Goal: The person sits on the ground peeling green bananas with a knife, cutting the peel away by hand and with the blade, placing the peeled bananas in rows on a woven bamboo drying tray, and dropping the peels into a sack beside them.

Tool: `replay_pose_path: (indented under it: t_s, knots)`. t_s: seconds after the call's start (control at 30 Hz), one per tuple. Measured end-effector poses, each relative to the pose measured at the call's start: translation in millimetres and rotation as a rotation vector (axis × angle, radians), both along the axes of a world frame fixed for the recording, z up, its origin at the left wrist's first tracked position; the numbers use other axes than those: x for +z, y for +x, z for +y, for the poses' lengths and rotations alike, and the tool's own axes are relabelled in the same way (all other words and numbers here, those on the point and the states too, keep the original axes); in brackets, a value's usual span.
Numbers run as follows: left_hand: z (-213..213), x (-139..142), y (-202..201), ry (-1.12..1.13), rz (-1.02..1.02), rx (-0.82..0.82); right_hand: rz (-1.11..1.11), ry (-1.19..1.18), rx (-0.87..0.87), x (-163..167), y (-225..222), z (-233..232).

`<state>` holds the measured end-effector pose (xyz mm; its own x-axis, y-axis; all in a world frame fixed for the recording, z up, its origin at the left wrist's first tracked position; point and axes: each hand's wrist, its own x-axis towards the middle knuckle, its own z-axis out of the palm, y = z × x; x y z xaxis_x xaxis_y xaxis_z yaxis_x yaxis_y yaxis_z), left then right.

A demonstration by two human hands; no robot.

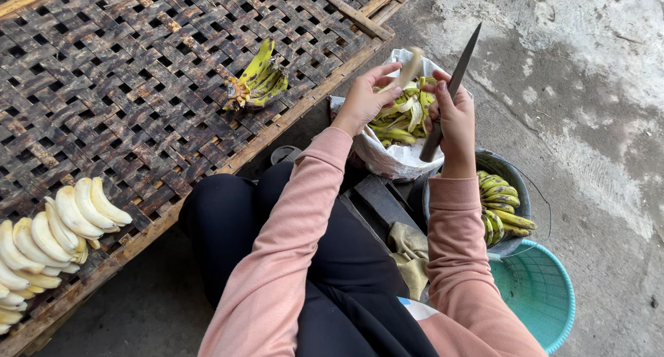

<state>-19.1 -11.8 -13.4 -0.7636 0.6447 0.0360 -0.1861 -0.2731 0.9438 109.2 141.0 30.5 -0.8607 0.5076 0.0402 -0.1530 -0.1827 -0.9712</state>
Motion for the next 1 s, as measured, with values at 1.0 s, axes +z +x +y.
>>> replay_pose_path:
  t_s: [1.0]
  knots:
    - [-15.3, 12.4, -21.5, 0.707, -0.482, 0.366, -0.003, 0.858, 0.291, 21.2, 33.6, -120.9]
